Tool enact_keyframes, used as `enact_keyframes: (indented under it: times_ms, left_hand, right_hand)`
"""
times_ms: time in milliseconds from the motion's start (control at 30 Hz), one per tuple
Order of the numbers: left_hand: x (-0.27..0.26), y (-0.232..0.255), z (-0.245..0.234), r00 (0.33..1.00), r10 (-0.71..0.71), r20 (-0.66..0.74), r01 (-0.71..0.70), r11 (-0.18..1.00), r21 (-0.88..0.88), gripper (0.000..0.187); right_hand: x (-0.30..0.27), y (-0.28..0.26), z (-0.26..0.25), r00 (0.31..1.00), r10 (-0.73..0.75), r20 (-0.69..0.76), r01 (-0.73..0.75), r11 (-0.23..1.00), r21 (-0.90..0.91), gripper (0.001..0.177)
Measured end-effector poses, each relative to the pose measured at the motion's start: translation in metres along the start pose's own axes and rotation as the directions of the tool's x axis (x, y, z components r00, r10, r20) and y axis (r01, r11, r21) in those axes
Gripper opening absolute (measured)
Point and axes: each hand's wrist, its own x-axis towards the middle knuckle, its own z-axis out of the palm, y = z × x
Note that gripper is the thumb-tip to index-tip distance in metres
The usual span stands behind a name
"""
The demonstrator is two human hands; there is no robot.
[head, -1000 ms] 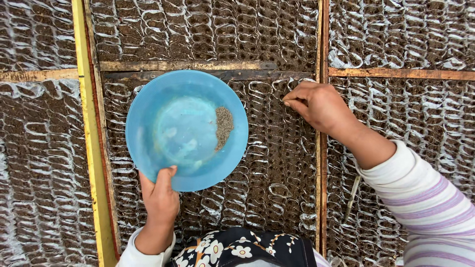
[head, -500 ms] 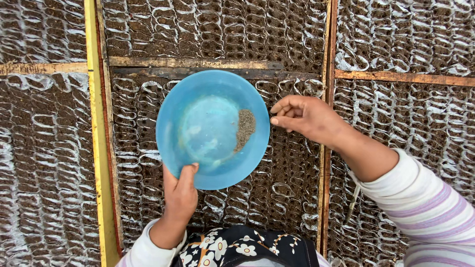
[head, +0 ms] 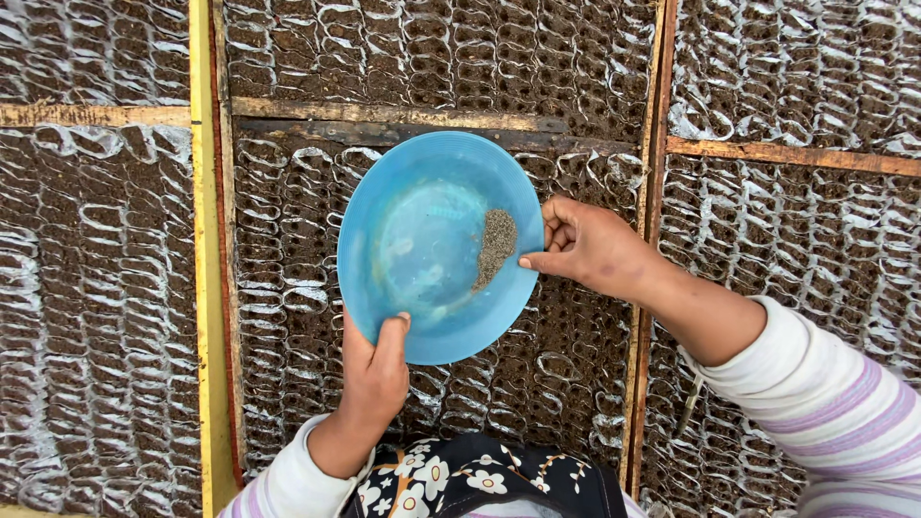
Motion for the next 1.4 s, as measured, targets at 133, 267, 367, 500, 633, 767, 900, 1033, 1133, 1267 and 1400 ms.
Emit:
enact_keyframes:
  times_ms: [133,267,367,500,633,767,900,1033,1133,1267,1400]
  left_hand:
    - [-0.001,0.002,0.001,0.999,0.048,0.017,-0.049,0.999,0.021,0.056]
    - [-0.003,-0.001,0.001,0.999,0.028,0.018,-0.028,1.000,0.009,0.055]
    - [-0.003,0.000,0.000,1.000,0.019,0.016,-0.020,1.000,0.021,0.055]
    - [0.001,0.011,0.003,0.998,0.042,0.042,-0.043,0.999,0.027,0.060]
    - [0.011,0.011,-0.001,0.995,0.095,0.032,-0.097,0.994,0.049,0.061]
    - [0.020,0.003,-0.013,0.943,0.330,0.045,-0.333,0.934,0.130,0.052]
    - [0.024,-0.010,-0.022,0.979,0.189,-0.079,-0.183,0.980,0.081,0.055]
    - [0.023,-0.015,-0.029,0.989,0.099,-0.105,-0.088,0.991,0.102,0.057]
    - [0.022,-0.044,-0.050,0.828,0.514,0.224,-0.544,0.638,0.546,0.008]
    - [0.019,-0.042,-0.047,0.859,0.486,0.158,-0.491,0.700,0.519,0.006]
    - [0.021,-0.021,-0.032,0.983,0.179,-0.048,-0.168,0.969,0.180,0.040]
  right_hand:
    - [0.002,0.004,0.001,0.999,0.021,-0.030,-0.022,1.000,-0.010,0.021]
    - [0.006,0.013,0.002,0.999,-0.020,-0.040,0.025,0.992,0.123,0.016]
    - [0.006,0.010,-0.001,0.999,0.023,-0.050,-0.009,0.965,0.261,0.013]
    - [0.001,0.001,-0.015,0.994,0.096,-0.049,-0.075,0.941,0.330,0.007]
    - [0.003,0.020,-0.043,0.988,-0.071,-0.137,0.121,0.908,0.400,0.010]
    - [0.004,0.025,-0.065,0.958,-0.027,-0.284,0.104,0.960,0.259,0.010]
    - [0.015,0.048,-0.059,0.895,-0.282,-0.346,0.209,0.949,-0.235,0.010]
    - [0.022,0.050,-0.047,0.859,-0.421,-0.292,0.292,0.871,-0.395,0.016]
    - [0.029,0.055,-0.042,0.795,-0.533,-0.291,0.359,0.799,-0.482,0.015]
    - [0.034,0.060,-0.040,0.763,-0.592,-0.259,0.384,0.738,-0.555,0.016]
    - [0.039,0.065,-0.039,0.790,-0.557,-0.257,0.350,0.753,-0.557,0.017]
